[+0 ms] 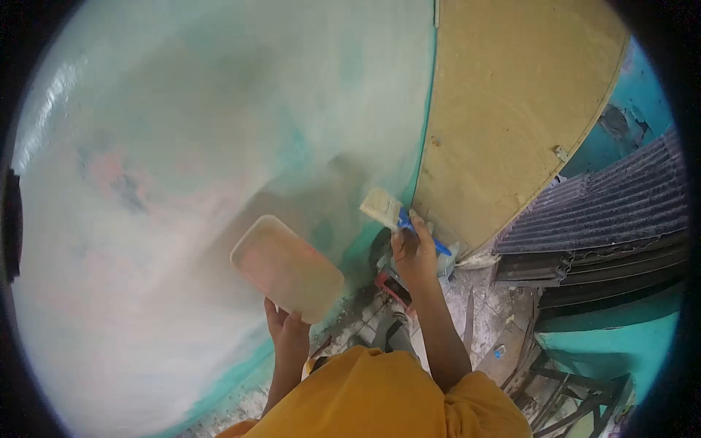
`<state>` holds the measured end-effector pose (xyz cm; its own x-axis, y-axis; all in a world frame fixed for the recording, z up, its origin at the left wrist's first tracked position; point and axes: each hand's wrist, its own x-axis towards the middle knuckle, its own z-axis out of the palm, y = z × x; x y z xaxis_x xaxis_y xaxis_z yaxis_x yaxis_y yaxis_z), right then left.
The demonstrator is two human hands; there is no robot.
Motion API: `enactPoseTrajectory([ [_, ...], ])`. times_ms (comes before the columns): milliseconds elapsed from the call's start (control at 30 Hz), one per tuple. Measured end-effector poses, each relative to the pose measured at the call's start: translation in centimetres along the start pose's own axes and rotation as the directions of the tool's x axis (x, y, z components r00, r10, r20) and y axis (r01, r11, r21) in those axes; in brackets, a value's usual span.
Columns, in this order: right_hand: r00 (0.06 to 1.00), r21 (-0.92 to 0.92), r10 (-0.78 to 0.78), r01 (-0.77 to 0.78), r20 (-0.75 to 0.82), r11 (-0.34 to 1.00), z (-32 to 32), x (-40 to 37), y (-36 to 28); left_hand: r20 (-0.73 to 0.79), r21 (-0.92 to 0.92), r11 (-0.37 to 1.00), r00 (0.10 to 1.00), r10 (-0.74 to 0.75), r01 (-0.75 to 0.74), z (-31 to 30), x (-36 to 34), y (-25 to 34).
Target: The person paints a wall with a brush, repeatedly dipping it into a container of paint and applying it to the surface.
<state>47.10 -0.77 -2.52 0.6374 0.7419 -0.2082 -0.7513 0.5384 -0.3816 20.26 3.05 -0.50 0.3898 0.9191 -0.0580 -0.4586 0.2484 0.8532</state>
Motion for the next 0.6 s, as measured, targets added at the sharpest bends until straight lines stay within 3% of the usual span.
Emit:
enactPoseTrajectory([
  [133,0.984,-0.040,-0.175,0.177,0.044,0.983,3.3,6.8,-3.3,-0.024,-0.072,0.997,1.000,-0.015,0.013,2.9,1.4,0.5],
  [467,0.978,-0.079,-0.201,0.205,0.056,0.976,6.7,10.7,-4.2,-0.097,-0.123,0.992,0.995,0.012,-0.024,4.1,1.8,0.1],
  [600,0.960,-0.034,-0.250,0.256,0.128,0.966,11.3,11.5,-4.3,-0.112,-0.149,0.987,0.993,0.044,-0.061,4.2,1.7,0.4],
])
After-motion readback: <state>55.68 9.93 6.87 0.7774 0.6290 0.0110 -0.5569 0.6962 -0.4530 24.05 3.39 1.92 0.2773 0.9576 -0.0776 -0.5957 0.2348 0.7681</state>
